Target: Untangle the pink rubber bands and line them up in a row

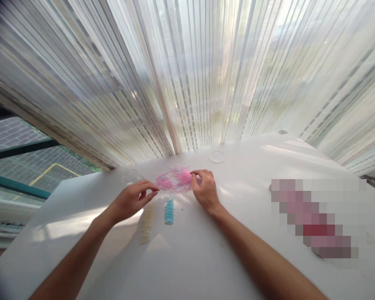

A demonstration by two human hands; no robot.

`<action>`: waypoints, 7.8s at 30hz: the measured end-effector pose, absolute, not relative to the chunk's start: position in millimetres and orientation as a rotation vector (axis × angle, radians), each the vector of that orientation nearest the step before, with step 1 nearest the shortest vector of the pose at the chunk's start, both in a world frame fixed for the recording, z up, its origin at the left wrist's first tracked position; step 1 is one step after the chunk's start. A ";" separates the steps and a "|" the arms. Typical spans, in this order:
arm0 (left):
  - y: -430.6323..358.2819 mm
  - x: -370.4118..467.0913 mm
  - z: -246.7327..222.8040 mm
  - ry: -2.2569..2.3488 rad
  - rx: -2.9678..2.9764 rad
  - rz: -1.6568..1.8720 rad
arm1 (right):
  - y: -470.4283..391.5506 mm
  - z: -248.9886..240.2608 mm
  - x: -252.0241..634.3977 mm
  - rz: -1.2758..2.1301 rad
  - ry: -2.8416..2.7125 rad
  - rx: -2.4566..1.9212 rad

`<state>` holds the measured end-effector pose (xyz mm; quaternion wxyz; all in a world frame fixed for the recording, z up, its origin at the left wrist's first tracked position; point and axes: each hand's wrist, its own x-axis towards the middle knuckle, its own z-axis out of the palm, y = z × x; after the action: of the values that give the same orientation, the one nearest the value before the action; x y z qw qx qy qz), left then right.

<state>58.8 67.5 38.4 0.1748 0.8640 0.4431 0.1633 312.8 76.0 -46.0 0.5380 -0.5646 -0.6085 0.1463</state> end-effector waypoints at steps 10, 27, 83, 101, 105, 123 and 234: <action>166.6 125.1 28.4 1.310 2.662 0.081 | 75.0 -43.5 314.5 0.372 -1.372 -1.330; 163.3 119.1 41.7 1.338 2.635 -0.162 | 74.8 -40.8 315.5 0.421 -1.334 -1.322; 133.4 131.6 36.5 1.187 2.414 0.260 | 73.9 -44.1 312.8 0.357 -1.711 -1.282; 140.2 129.2 28.3 1.187 2.408 0.309 | 76.2 -46.5 315.3 0.360 -1.664 -1.284; 139.1 130.0 31.9 1.161 2.375 0.344 | 76.3 -46.4 315.7 0.361 -1.659 -1.282; 135.3 130.4 27.1 1.200 2.224 0.388 | 74.0 -38.3 316.5 0.458 -1.549 -1.217; 131.3 71.7 17.7 1.544 2.252 0.095 | 95.0 -32.7 337.0 0.347 -2.174 -1.297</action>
<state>71.7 131.3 17.7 0.2034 0.8071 0.5532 0.0341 337.0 95.0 -32.7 0.2889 -0.4859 -0.8146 0.1301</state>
